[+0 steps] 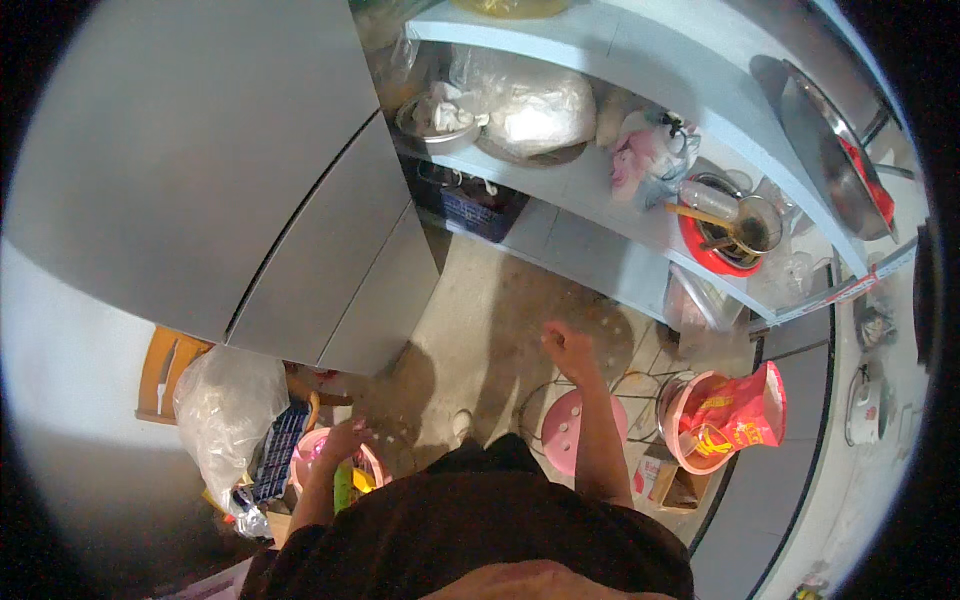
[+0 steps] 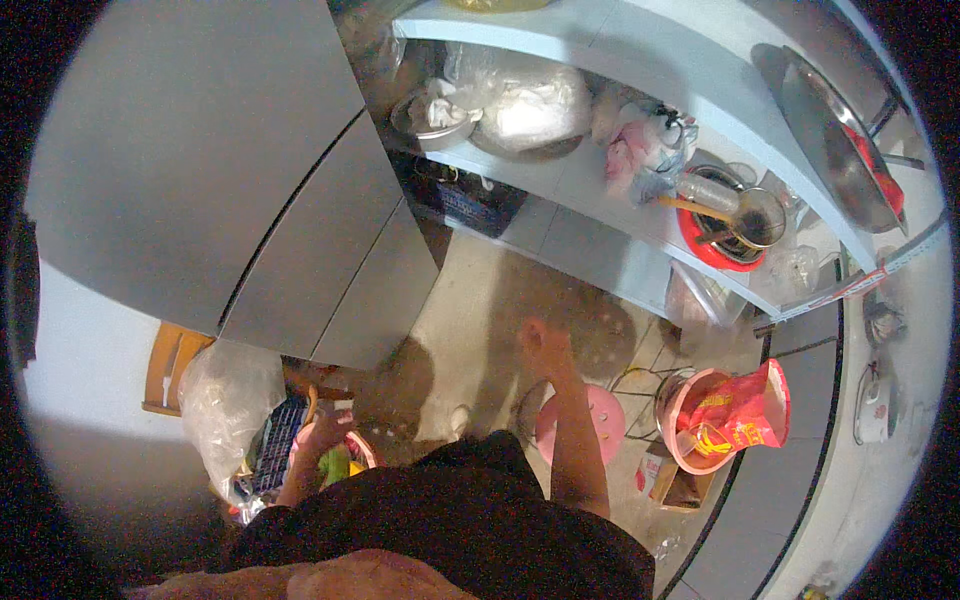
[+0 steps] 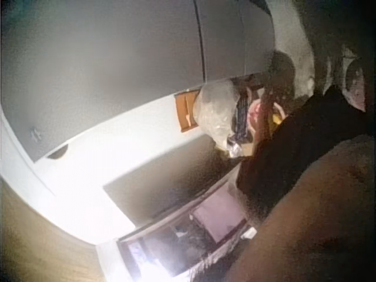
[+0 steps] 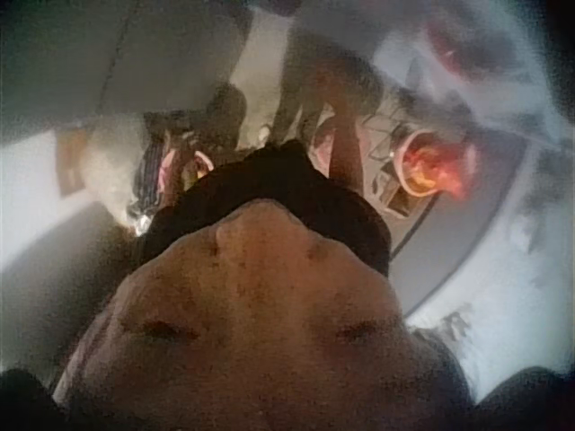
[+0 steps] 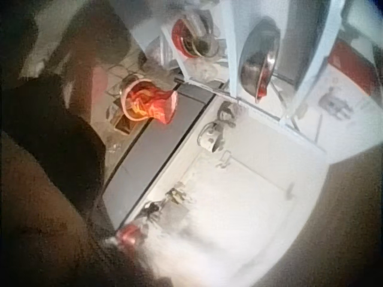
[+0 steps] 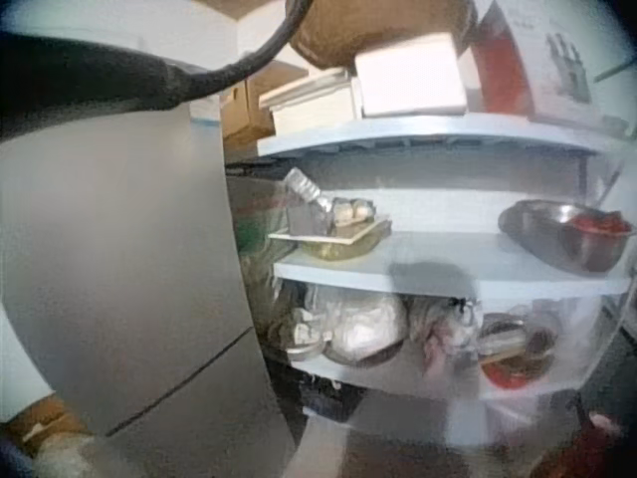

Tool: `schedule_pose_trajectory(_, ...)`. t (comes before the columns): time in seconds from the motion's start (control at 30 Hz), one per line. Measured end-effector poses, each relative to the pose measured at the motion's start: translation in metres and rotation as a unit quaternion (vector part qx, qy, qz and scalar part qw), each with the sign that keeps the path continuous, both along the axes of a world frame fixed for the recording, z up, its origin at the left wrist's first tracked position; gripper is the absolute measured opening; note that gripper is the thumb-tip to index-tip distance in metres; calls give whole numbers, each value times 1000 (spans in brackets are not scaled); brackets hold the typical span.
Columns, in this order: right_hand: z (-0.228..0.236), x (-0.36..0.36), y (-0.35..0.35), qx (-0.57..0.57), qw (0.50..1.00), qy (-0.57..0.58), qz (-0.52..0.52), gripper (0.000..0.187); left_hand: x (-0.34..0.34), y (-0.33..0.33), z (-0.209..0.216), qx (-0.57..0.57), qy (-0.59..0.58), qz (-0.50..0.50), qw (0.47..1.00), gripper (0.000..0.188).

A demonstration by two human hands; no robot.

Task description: The person washes a metal steamer insert and a large metal bowl in a kitchen sink using a cloth and running water. They scrub the items thoroughly, rinse them, and then dry them with a cloth before placing them aside.

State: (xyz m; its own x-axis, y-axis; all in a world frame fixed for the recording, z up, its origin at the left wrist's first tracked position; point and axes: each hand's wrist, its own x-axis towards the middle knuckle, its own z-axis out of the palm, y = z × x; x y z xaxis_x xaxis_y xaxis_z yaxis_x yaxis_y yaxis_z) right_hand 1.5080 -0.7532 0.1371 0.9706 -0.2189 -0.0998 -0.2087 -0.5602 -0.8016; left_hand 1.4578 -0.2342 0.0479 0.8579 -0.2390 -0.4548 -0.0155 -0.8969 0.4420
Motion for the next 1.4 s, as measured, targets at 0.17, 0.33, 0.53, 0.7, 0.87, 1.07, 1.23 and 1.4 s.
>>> schedule_pose_trajectory(0.17, -20, 16, -2, 35, 998, -52, 2, 22, 54, -27, 17, -46, -23, -22, 998, 45)
schedule_pose_trajectory(0.33, -52, 41, -27, 48, 999, 1, -13, 26, 94, -65, 11, -12, -5, -113, 994, 40)
schedule_pose_trajectory(0.53, -73, 94, -53, 72, 997, 9, 18, 26, 129, -86, 10, 39, -55, -250, 966, 35)
schedule_pose_trajectory(0.7, -64, 130, -71, 106, 994, 24, 32, 25, 167, -122, -9, -20, 67, -19, 997, 38)
schedule_pose_trajectory(0.87, -71, 150, -97, 93, 994, 29, 49, 28, 237, -199, 4, -183, 63, 67, 979, 44)
schedule_pose_trajectory(1.07, -101, 146, -123, 113, 992, 55, 10, 29, 391, -301, 14, -524, 90, 368, 763, 41)
schedule_pose_trajectory(1.23, -96, 133, -136, 77, 992, 96, -30, 25, 548, -321, -25, -602, 159, 468, 627, 38)
schedule_pose_trajectory(1.4, -125, 107, -144, 73, 983, 132, -105, 28, 652, -344, -28, -592, 97, 499, 625, 46)
